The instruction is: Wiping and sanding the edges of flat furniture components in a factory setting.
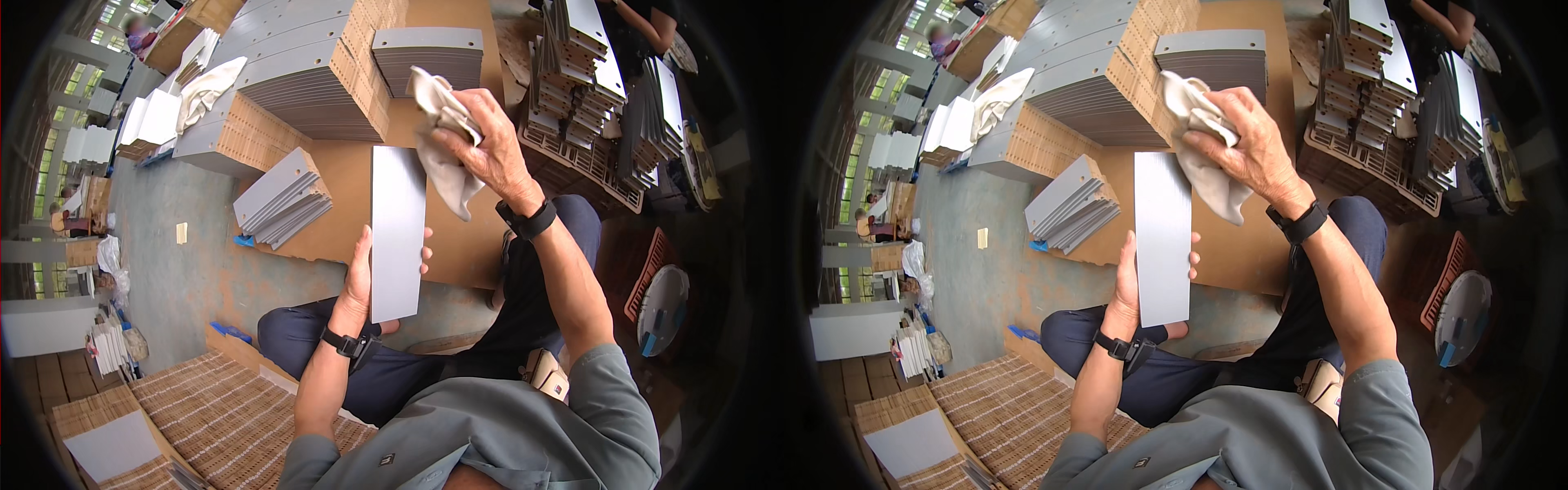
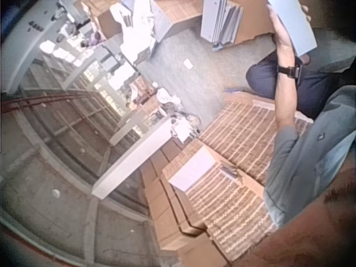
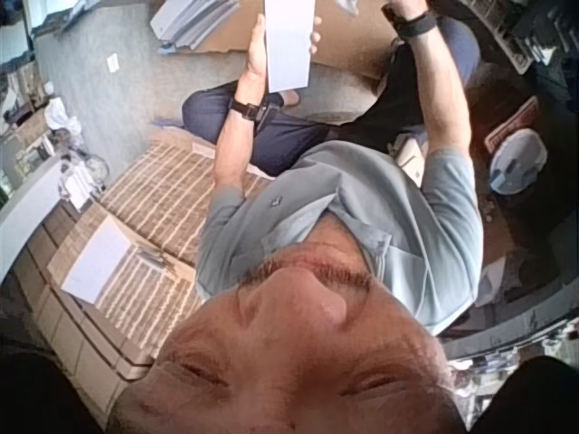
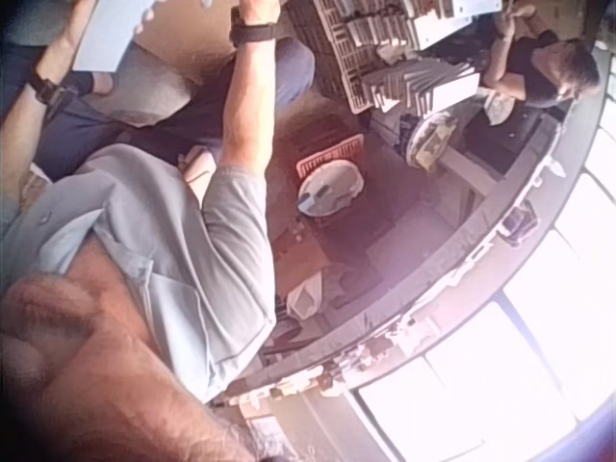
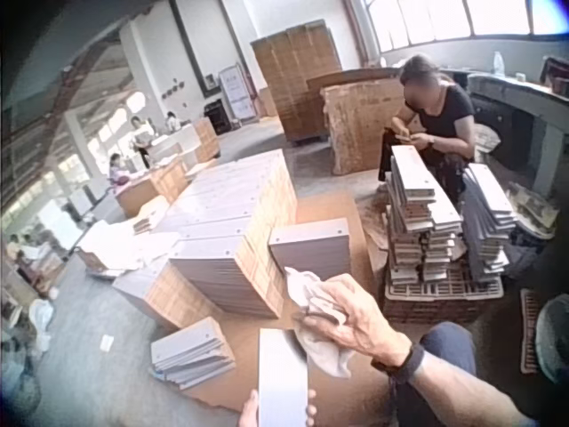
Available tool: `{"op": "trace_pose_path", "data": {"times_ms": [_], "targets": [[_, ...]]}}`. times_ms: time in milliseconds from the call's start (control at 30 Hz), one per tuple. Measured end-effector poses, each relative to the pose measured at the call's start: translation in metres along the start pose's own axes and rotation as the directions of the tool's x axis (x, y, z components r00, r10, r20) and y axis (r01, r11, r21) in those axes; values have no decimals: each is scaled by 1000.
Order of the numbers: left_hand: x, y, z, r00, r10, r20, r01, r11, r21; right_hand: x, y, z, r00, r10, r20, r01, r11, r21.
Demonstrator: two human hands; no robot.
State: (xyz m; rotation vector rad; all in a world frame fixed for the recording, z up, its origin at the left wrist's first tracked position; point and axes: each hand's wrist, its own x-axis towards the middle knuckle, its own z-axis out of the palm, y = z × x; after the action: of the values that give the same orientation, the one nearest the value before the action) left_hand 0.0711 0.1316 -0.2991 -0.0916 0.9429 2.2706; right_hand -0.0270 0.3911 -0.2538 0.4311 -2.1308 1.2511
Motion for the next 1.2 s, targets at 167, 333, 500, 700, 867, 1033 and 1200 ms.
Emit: {"op": "trace_pose_path", "data": {"times_ms": [167,333,500,700,867,1033,1200], "targets": [[4,-4,-1,997,-31,-69,32,999,14,-14,-23,11,976,-6,218,-4,999,41],[9,-8,-4,997,-24,-77,28,998,54,-27,-33,28,942,8,337,12,998,-57],[10,-10,-9,995,-62,-79,67,995,72,-31,-27,35,931,84,355,-65,996,-64],[10,-10,-9,991,-37,-126,45,997,64,-32,-27,36,905,62,420,-57,998,-26],[22,-3,-16,968,34,-248,-55,995,-80,-81,-42,60,760,-295,579,275,953,124],[19,12,-23,979,173,-109,-173,985,8,-139,-69,70,389,-673,629,422,737,528],[18,15,-30,950,257,-176,-246,966,81,-138,-61,53,172,-462,870,120,886,447]]}}
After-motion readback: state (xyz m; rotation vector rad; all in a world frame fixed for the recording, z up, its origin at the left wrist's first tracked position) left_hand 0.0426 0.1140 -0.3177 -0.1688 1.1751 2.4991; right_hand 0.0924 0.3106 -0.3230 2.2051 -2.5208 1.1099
